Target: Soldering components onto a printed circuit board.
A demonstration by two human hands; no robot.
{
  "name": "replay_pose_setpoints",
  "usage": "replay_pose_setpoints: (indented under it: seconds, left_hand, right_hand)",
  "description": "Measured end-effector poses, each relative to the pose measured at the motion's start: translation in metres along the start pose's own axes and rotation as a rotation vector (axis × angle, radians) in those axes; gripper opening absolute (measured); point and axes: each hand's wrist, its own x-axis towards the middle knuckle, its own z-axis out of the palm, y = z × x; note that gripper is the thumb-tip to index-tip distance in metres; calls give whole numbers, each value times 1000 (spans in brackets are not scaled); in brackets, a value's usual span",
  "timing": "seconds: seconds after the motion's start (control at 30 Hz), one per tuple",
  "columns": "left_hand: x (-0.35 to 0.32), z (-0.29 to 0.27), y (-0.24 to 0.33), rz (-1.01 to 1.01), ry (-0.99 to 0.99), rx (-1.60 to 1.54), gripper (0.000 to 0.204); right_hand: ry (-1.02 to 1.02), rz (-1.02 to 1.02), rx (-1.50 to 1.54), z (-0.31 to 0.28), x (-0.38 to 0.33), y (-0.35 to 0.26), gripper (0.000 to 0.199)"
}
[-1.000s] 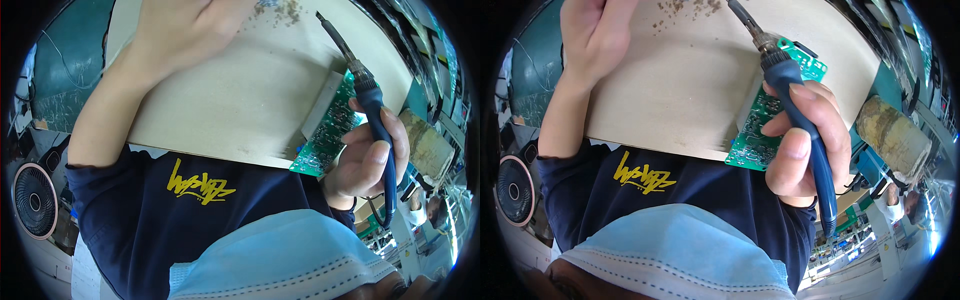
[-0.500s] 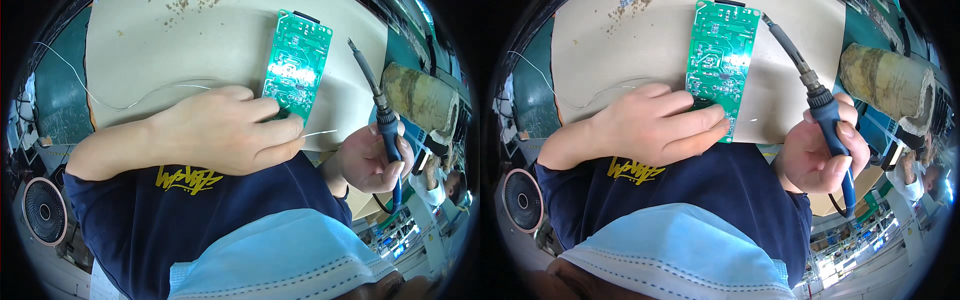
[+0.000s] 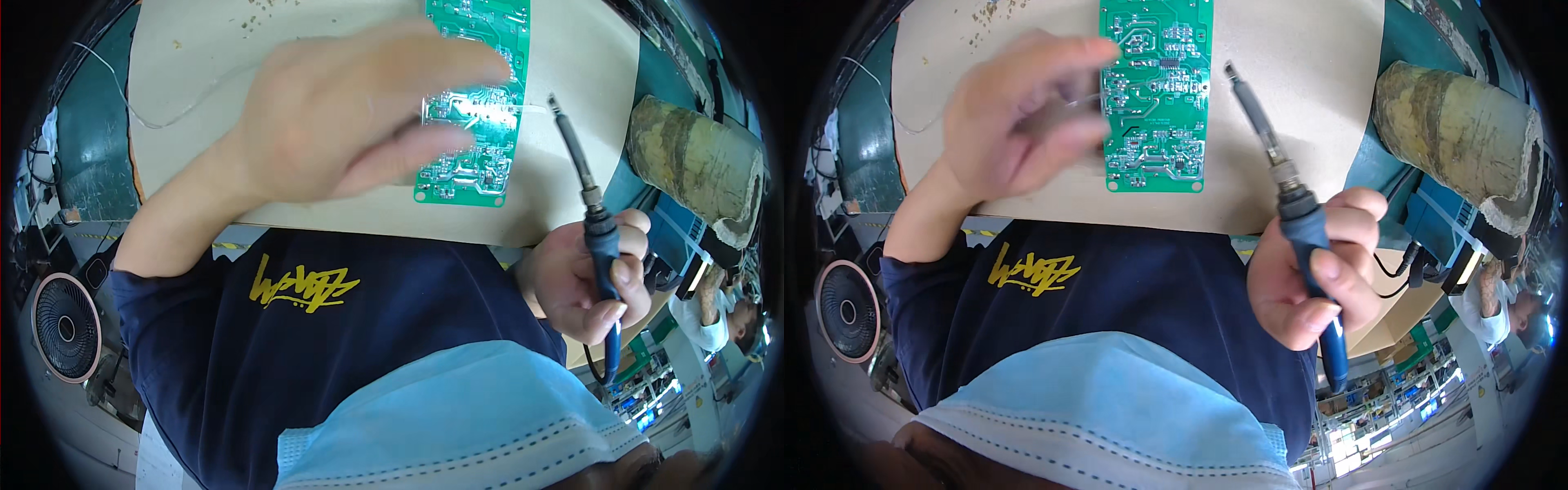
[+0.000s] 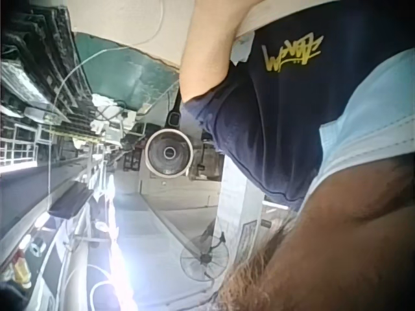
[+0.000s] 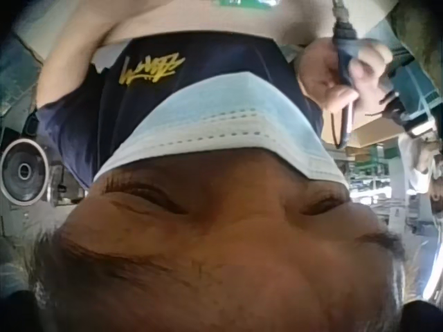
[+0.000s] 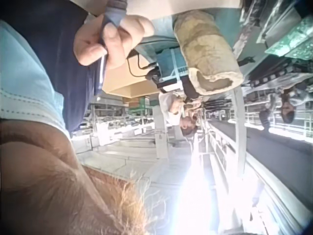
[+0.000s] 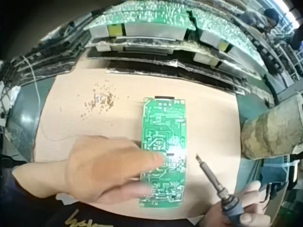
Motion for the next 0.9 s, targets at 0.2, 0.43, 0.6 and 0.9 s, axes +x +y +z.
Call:
replay_pose_setpoints:
  seconds: [0.2,0.43,0.6,0.9]
  left_hand:
    - [3,-1,-8,30,117,68,27]
    - [5,12,-17,71,186,-28,31]
    - [3,3,-13,10,27,61,31]
    - [2,12,-7,-93,66,-28,23]
  right_hand:
    - [18,-81,-139,15,-9,0,32]
    - [-6,-41,-159,17,-6,-3,30]
    - [-2,-29,-153,18,-6,-4,28]
    - [-5,-25,-161,19,-5,-4,28]
